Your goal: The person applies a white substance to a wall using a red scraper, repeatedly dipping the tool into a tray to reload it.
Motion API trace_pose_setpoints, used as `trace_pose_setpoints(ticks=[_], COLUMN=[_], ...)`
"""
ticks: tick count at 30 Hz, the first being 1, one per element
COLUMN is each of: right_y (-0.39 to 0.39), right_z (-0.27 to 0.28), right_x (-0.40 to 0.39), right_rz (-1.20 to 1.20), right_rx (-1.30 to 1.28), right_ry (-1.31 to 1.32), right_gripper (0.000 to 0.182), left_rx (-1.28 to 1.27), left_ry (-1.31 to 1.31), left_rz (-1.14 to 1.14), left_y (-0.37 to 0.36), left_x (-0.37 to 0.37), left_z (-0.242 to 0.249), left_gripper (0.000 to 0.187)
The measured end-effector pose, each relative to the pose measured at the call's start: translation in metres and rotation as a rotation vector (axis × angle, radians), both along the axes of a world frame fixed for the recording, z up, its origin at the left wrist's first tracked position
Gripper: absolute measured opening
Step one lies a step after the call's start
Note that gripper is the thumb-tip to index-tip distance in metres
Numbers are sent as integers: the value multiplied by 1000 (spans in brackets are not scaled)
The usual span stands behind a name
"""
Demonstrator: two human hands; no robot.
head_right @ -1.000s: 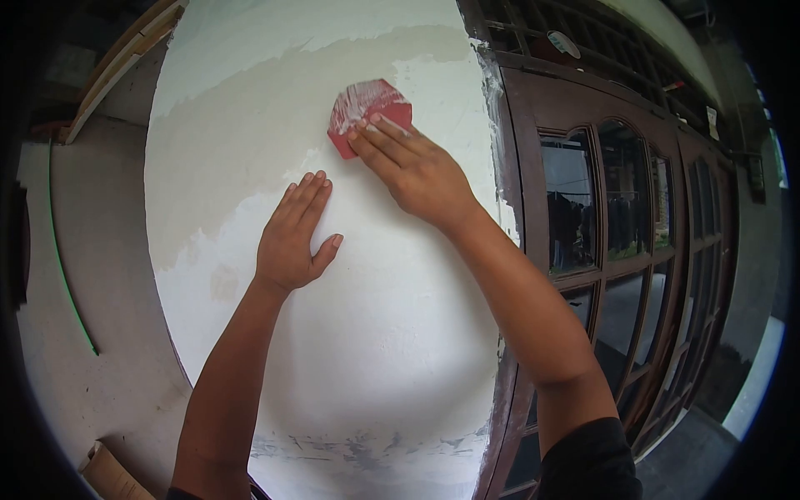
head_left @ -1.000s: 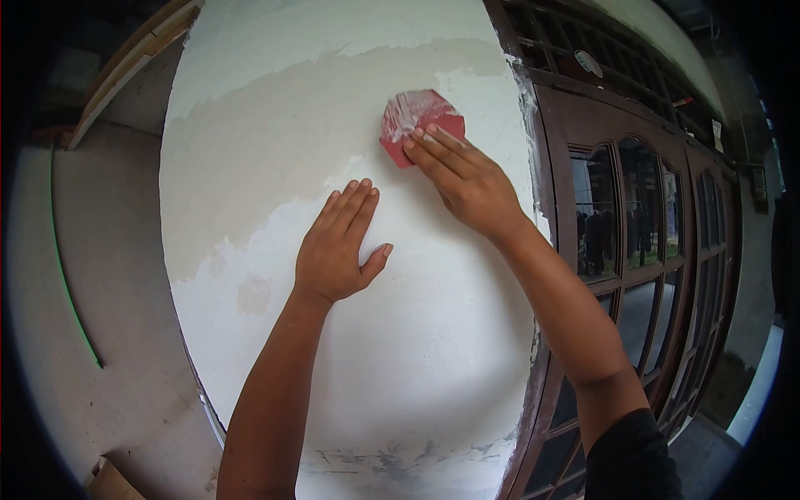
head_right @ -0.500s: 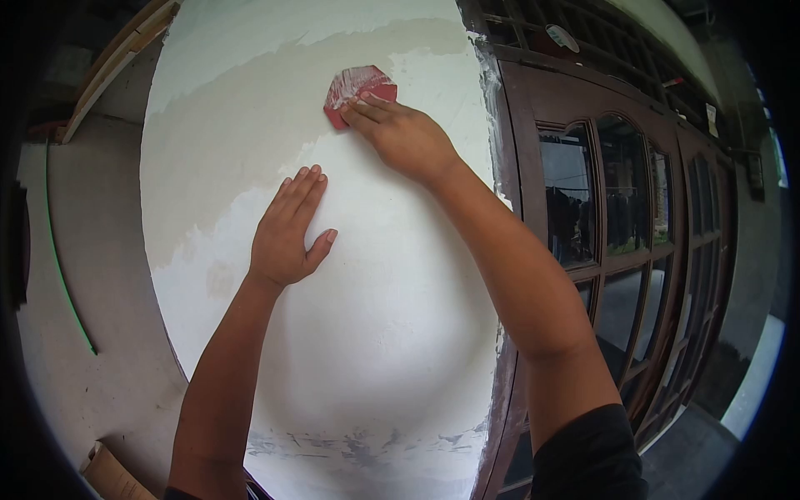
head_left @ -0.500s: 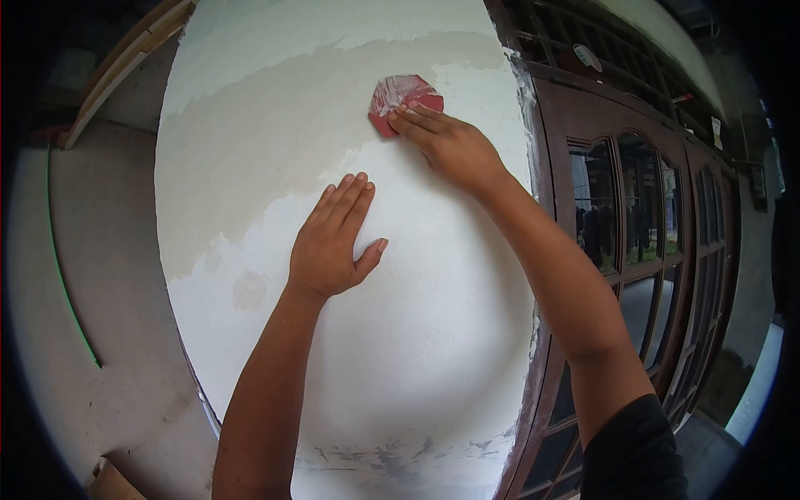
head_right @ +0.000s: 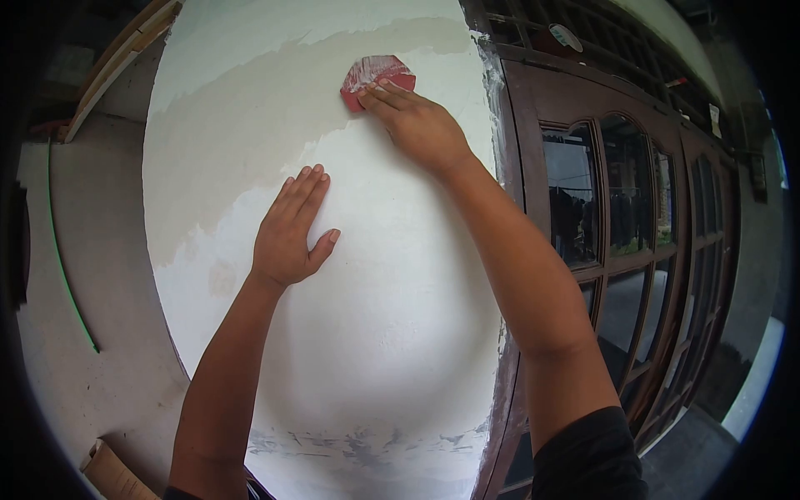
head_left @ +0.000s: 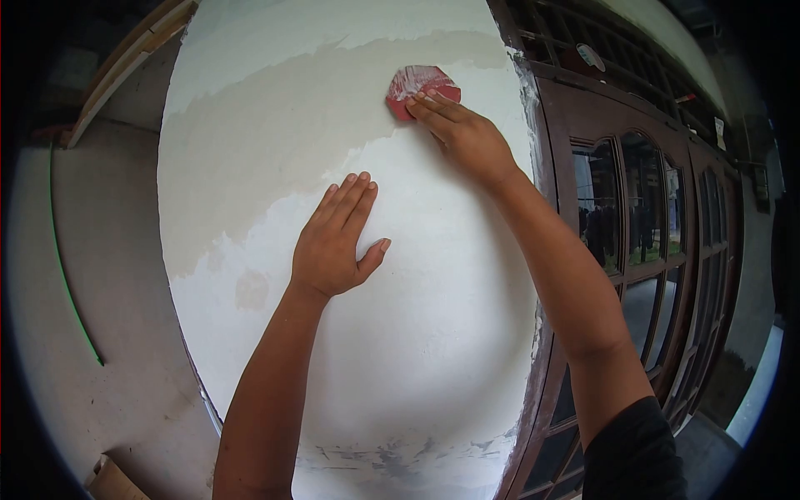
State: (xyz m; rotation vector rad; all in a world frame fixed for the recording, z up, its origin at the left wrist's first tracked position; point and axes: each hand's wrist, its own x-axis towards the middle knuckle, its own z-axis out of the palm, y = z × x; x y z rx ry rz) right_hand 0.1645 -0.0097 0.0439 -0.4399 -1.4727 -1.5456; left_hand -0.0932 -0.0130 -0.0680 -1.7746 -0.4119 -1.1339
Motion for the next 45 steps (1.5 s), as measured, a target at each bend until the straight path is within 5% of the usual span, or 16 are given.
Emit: trace_pose_setpoints(ticks=[9,15,18,26,36,45], right_y=[-16,-16,-5,-11,-8,-35], right_z=[-80,-17,0,-73,-2,-74], right_x=[16,3,-1,10,-15,-2], right_rz=[13,128,114,33,138,118], right_rx=[-116,60,-59,-127,47,-18], right_ry=[-86,4,56,-44,4,-25], right_gripper=[50,49,46,45,40,40], left_rx=[-3,-14,-15,-3,-7,2], left_ry=[-7,0,0,-9,1,2], left_rz=[-2,-1,2,5,-3,-18], left_y=[0,1,1,0,1,1], left_x=[2,0,-1,1,-1,1], left_z=[-1,-1,0,-1,0,-1], left_gripper=[67,67,67,68,67,67])
